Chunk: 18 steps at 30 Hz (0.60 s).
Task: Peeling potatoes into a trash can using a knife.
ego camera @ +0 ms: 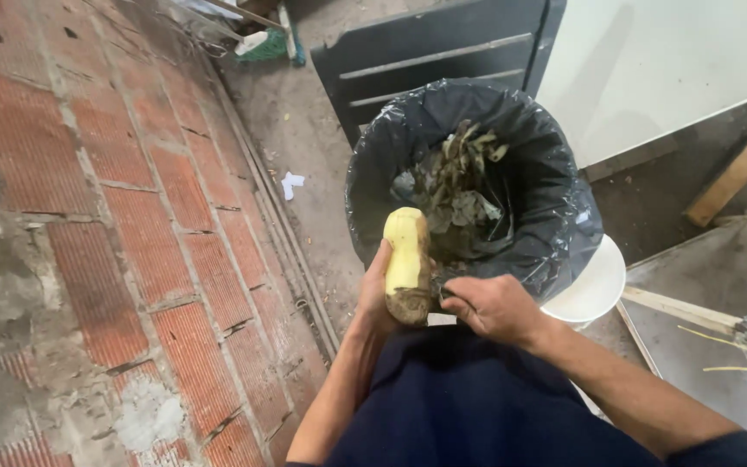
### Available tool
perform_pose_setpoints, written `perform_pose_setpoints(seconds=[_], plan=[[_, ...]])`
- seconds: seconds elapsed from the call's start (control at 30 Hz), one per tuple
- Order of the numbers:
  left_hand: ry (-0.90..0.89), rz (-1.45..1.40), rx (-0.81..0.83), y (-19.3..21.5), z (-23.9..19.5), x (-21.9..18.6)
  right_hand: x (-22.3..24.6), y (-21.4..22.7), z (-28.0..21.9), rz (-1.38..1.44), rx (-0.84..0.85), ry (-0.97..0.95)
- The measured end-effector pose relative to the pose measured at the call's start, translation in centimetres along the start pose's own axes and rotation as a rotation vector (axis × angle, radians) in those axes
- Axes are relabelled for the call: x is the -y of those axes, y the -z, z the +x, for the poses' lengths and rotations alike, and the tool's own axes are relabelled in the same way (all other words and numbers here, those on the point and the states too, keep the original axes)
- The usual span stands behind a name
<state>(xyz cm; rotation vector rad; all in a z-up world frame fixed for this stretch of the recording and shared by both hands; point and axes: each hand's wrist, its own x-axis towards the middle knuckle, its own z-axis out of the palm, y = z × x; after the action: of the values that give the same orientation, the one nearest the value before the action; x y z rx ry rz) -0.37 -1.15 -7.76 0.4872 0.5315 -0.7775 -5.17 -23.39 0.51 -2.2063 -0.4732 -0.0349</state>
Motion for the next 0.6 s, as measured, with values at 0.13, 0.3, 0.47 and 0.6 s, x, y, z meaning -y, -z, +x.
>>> perform_pose_setpoints(seconds=[0.13,0.3,0.47,0.6], plan=[[0.064,0.102,-0.034,-3.2,-1.5,0.2,-3.1,-0.9,0.9,-0.110,0.056,-0.067],[0.024,0.043,0.055,-3.1,-1.9,0.5,-5.8,-0.4,3.2,-0.381,-0.001,-0.101],[0.094,0.149,0.068,-4.7,-3.2,0.7,-10.6,-0.8,1.8,-0.454,0.002,-0.334],[0.060,0.135,-0.023,-3.5,-2.5,-0.4,-6.7,0.2,0.9,-0.246,-0.077,-0.311]])
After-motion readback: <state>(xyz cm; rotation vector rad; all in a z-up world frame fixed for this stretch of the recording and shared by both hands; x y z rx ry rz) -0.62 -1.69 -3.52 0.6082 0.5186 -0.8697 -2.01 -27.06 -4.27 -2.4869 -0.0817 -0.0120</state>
